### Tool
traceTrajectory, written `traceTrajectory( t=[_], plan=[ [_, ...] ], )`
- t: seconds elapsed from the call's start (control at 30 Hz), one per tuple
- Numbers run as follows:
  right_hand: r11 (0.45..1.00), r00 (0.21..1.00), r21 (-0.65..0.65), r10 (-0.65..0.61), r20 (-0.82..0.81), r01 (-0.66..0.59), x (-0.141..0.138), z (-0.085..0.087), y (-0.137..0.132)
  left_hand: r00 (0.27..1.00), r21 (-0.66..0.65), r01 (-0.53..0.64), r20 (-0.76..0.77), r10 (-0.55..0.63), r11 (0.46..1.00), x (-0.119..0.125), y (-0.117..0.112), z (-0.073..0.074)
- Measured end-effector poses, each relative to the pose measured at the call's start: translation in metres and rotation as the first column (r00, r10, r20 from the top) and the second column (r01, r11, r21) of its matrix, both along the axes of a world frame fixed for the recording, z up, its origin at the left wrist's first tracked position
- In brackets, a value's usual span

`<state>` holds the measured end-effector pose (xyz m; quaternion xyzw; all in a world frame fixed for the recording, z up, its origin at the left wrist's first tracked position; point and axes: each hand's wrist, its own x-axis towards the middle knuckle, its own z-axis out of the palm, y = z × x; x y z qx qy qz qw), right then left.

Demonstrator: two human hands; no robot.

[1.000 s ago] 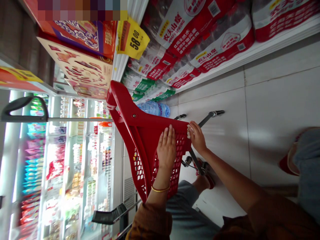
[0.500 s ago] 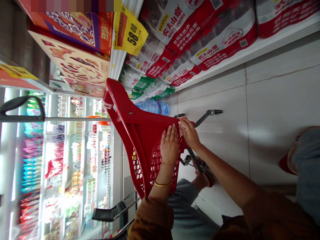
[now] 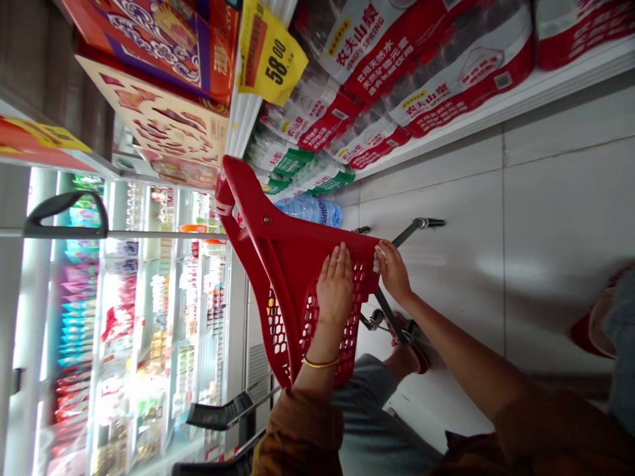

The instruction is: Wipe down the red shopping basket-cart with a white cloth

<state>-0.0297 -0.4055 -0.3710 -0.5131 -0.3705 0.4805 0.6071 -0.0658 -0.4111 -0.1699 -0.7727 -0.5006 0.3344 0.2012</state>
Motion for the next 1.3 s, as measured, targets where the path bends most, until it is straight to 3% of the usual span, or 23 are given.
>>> traceTrajectory(
  t=[0.2,0.37,0.5,0.77,1.3],
  plan=[
    [0.989,0.997,0.146,-0.028,-0.067,0.037,0.0,0.042,0.001,0.999,0.214,-0.034,0.028,0.029,0.976,-0.012,-0.014,0.018],
    [0.971,0.995,0.226,-0.068,-0.068,0.081,-0.004,0.081,-0.001,0.996,0.21,-0.032,0.085,0.015,0.977,-0.017,-0.021,0.015],
    [0.924,0.999,0.382,-0.004,-0.036,0.017,-0.013,0.094,-0.003,0.986,0.222,-0.016,0.167,-0.022,0.975,-0.021,-0.021,0.01],
    [0.859,0.998,0.512,-0.003,0.067,-0.032,-0.029,0.067,-0.011,0.974,0.254,0.01,0.217,-0.067,0.967,-0.024,-0.022,0.007],
    [0.932,0.997,0.354,0.06,0.054,-0.075,-0.029,0.025,-0.034,0.993,0.261,0.003,0.109,-0.032,0.965,-0.024,-0.032,-0.008]
  ],
)
